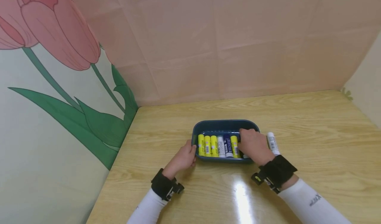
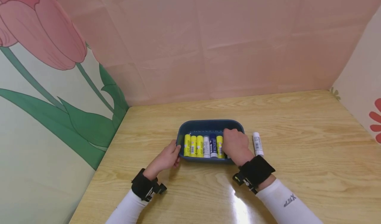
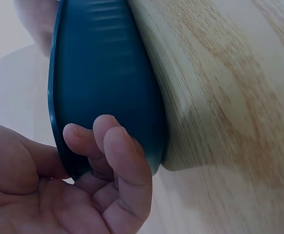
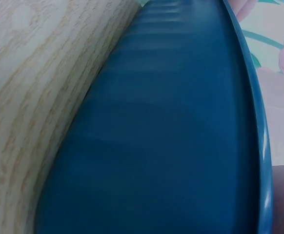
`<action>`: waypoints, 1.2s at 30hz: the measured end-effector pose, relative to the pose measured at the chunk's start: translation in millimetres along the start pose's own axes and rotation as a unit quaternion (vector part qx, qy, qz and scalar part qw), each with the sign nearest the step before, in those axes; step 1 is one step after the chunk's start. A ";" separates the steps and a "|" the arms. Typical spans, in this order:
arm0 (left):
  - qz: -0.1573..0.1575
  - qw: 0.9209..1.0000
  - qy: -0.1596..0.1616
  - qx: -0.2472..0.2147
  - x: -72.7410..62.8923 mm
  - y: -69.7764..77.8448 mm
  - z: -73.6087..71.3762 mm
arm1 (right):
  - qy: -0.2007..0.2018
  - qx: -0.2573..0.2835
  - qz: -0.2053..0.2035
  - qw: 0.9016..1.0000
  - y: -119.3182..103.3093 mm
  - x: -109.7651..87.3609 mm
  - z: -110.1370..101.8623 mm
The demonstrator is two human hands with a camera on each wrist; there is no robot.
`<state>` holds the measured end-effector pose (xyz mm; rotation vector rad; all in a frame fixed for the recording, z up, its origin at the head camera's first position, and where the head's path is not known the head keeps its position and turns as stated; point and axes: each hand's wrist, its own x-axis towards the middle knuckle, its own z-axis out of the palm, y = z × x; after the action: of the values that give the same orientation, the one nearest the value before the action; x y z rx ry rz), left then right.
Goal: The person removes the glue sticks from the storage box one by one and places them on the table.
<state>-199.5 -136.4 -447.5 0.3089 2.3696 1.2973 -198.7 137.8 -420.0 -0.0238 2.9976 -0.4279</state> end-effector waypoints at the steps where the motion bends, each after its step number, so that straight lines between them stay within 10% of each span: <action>1: 0.001 1.000 0.000 -0.001 0.1 0.0 0.1 | 0.003 -0.003 -0.001 1.000 0.1 0.4 0.0; 36: -0.004 1.000 -0.001 -0.005 2.4 -3.5 -1.1 | 0.021 0.010 -0.003 1.000 4.4 -5.3 -16.7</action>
<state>-202.1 -138.2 -450.5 0.2969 2.3582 1.3045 -195.3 146.9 -404.7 -0.0218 3.0353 -0.4659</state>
